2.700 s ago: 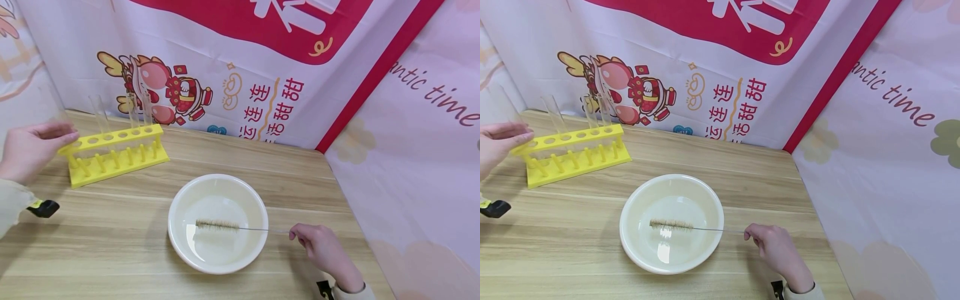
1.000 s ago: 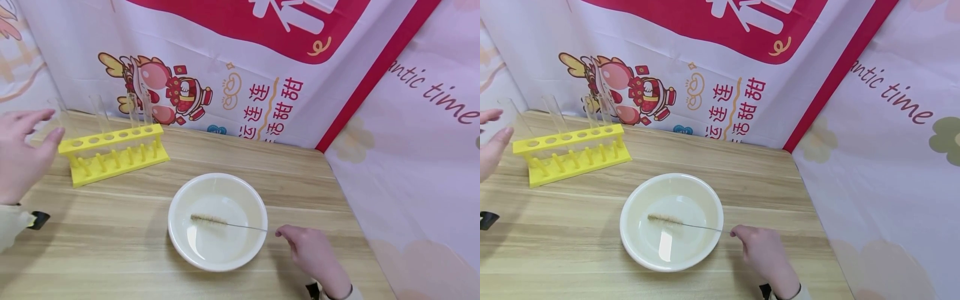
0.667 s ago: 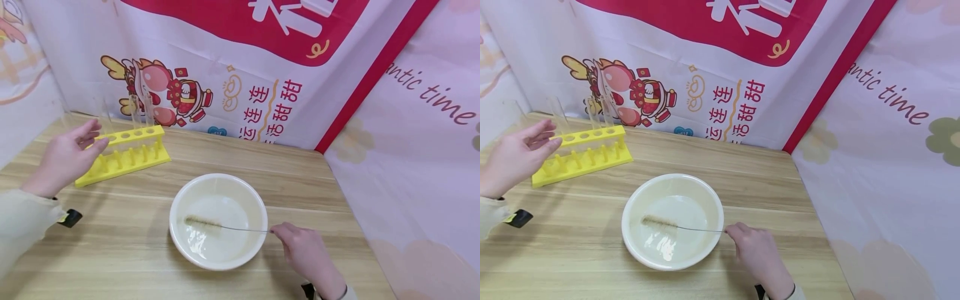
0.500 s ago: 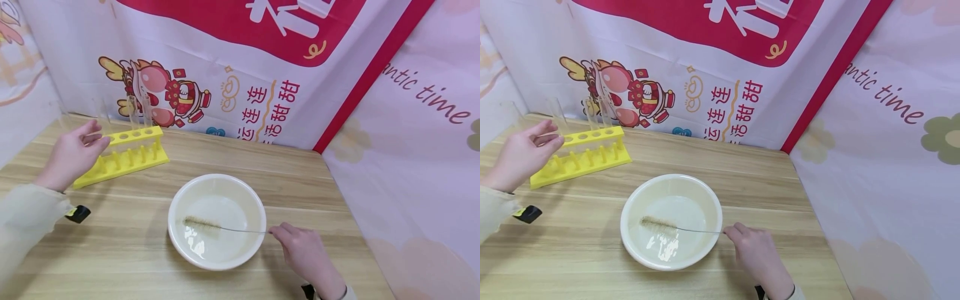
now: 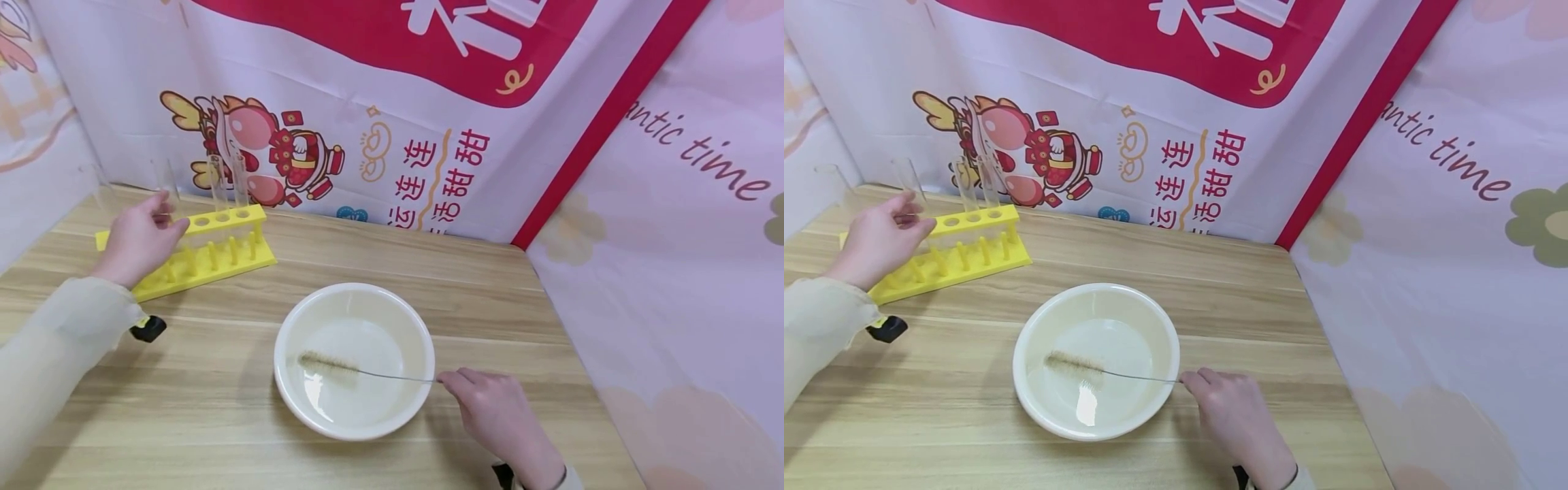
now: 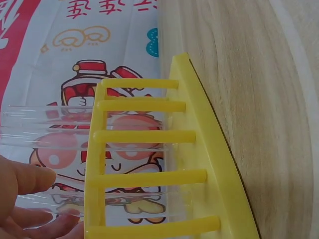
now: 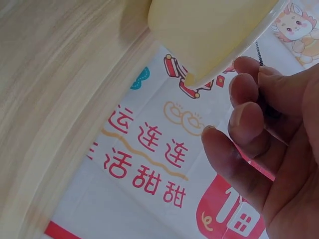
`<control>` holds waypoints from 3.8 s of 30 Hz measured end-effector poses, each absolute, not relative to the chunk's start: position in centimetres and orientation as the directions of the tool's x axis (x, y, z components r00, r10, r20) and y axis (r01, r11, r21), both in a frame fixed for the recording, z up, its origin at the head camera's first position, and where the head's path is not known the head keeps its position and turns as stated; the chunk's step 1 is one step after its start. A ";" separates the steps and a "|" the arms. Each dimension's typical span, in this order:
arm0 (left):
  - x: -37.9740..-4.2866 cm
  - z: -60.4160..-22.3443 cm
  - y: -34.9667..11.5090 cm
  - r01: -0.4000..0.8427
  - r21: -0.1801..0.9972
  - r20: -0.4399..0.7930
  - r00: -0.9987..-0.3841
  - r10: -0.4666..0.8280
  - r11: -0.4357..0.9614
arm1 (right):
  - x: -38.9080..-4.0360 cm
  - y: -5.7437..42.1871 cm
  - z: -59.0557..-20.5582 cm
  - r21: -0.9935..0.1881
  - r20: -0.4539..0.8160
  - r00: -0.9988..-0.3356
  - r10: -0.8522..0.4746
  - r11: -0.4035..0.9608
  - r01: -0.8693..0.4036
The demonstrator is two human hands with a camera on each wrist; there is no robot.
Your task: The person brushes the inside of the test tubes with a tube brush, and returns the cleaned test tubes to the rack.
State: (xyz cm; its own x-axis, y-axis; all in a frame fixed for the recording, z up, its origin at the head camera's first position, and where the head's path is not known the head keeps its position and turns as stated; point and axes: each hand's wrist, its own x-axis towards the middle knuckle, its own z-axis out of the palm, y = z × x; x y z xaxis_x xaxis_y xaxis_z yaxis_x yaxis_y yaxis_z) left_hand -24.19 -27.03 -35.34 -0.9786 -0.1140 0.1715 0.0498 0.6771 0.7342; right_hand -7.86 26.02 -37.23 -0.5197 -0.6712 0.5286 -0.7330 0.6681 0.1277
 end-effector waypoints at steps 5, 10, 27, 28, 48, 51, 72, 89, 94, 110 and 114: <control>-24.5 -35.4 -27.0 0.017 0.750 0.150 -0.978 -0.146 0.661 | -7.7 25.9 -37.2 0.085 0.522 -0.551 -0.651 0.683 -0.726; -24.6 -35.4 -26.9 -0.006 0.757 0.157 -0.969 -0.192 0.653 | -7.7 26.1 -37.0 0.003 0.532 -0.603 -0.595 0.713 -0.701; -22.8 -29.9 -25.4 0.194 0.771 0.448 -0.842 -0.300 0.607 | -7.2 27.2 -36.6 -0.346 0.587 -0.727 -0.355 0.701 -0.623; -22.4 -29.5 -25.0 0.235 0.760 0.490 -0.821 -0.295 0.606 | -7.2 27.3 -36.6 -0.370 0.583 -0.738 -0.341 0.697 -0.615; -13.9 -31.6 -19.4 0.724 -0.172 0.679 -0.404 0.613 0.668 | -6.8 28.9 -36.3 -0.667 0.497 -0.855 -0.151 0.564 -0.487; -13.6 -32.1 -19.2 0.722 -0.166 0.641 -0.439 0.630 0.671 | -6.8 29.2 -36.5 -0.686 0.488 -0.860 -0.148 0.544 -0.483; -12.8 -32.9 -17.1 0.771 -0.154 0.592 -0.429 0.682 0.618 | -7.2 29.5 -37.2 -0.634 0.555 -0.776 -0.300 0.452 -0.628; -11.9 -32.6 -16.3 0.773 -0.188 0.527 -0.442 0.726 0.606 | -6.9 28.9 -36.8 -0.628 0.525 -0.777 -0.348 0.457 -0.630; -11.8 -32.6 -15.6 0.765 -0.212 0.548 -0.423 0.722 0.609 | -7.0 28.5 -36.9 -0.616 0.533 -0.764 -0.364 0.451 -0.645; -11.5 -32.6 -15.0 0.761 -0.204 0.530 -0.444 0.723 0.616 | -7.6 27.6 -37.3 -0.560 0.558 -0.733 -0.388 0.476 -0.679; -11.5 -32.6 -14.9 0.759 -0.196 0.521 -0.456 0.722 0.621 | -7.7 27.3 -37.3 -0.554 0.561 -0.729 -0.391 0.477 -0.682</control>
State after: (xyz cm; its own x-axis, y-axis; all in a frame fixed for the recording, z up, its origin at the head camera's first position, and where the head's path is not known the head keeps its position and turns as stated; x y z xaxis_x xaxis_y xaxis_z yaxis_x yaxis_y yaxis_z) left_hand -11.45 -14.88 -32.56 -0.4559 0.7219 0.5206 0.7591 0.6208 -0.1960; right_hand -7.73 27.33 -37.29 -0.7292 -0.3913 0.5614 -0.6824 0.4771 -0.5538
